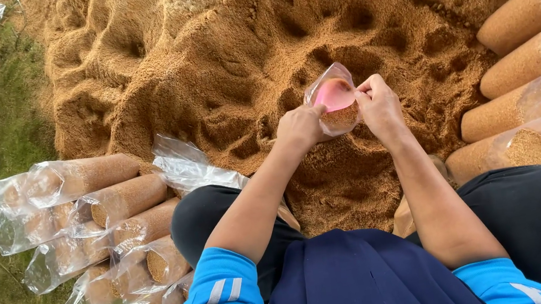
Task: Filling plastic bags with grain using a small hand scoop
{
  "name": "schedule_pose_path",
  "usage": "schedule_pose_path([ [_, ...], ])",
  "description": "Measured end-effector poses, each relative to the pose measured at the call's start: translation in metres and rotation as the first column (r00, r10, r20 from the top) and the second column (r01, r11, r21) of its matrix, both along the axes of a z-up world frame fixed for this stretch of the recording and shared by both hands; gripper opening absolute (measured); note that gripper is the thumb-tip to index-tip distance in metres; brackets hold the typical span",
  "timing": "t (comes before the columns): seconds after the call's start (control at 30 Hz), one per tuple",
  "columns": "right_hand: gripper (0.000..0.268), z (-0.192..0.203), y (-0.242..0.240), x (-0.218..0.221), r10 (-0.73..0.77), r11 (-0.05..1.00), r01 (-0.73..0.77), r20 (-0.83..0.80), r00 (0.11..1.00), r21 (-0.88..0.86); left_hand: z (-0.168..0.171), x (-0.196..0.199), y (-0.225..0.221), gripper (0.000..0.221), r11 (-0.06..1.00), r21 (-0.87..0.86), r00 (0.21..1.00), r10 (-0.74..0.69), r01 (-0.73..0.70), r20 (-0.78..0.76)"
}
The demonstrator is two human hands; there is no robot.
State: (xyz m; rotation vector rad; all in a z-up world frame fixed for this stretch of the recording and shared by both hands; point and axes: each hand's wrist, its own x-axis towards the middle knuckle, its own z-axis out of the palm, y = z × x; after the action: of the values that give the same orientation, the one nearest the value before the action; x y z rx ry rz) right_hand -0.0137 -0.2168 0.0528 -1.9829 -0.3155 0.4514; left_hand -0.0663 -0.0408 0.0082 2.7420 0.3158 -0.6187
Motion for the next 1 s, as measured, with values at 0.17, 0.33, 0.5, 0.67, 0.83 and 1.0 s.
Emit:
schedule_pose_path([
  [0.17, 0.013, -0.003, -0.001, -0.001, 0.0, 1.0, 0.0, -0.016, 1.0, 0.01, -0.03, 0.004, 0.005, 0.049, 0.995, -0.005, 0.995, 0.095, -0.095, 0.02],
  [0.33, 0.013, 0.005, 0.0, 0.0, 0.012, 0.999, -0.011, -0.031, 0.999, 0.038, 0.004, -0.004, -0.001, 0.043, 0.994, -0.042, 0.995, 0.104, -0.103, 0.014],
  [0.5, 0.011, -0.002, 0.001, 0.005, -0.003, 0.997, 0.006, -0.042, 0.999, 0.073, 0.1, -0.017, -0.013, 0.039, 0.971, -0.122, 0.978, 0.207, -0.207, -0.012],
  [0.67, 0.011, -0.016, 0.001, 0.01, 0.013, 0.998, -0.012, -0.013, 1.0, 0.067, 0.171, -0.029, 0.008, 0.039, 0.839, -0.343, 0.896, 0.445, -0.423, -0.017],
  [0.83, 0.014, 0.005, 0.005, 0.008, 0.023, 0.998, -0.021, -0.029, 0.999, 0.064, 0.12, -0.022, 0.049, 0.032, 0.733, -0.388, 0.787, 0.616, -0.558, 0.033],
  [1.0, 0.016, -0.009, 0.005, 0.009, -0.007, 0.995, 0.012, -0.051, 0.999, 0.099, 0.194, -0.052, -0.012, 0.042, 0.801, -0.396, 0.873, 0.488, -0.449, -0.003],
])
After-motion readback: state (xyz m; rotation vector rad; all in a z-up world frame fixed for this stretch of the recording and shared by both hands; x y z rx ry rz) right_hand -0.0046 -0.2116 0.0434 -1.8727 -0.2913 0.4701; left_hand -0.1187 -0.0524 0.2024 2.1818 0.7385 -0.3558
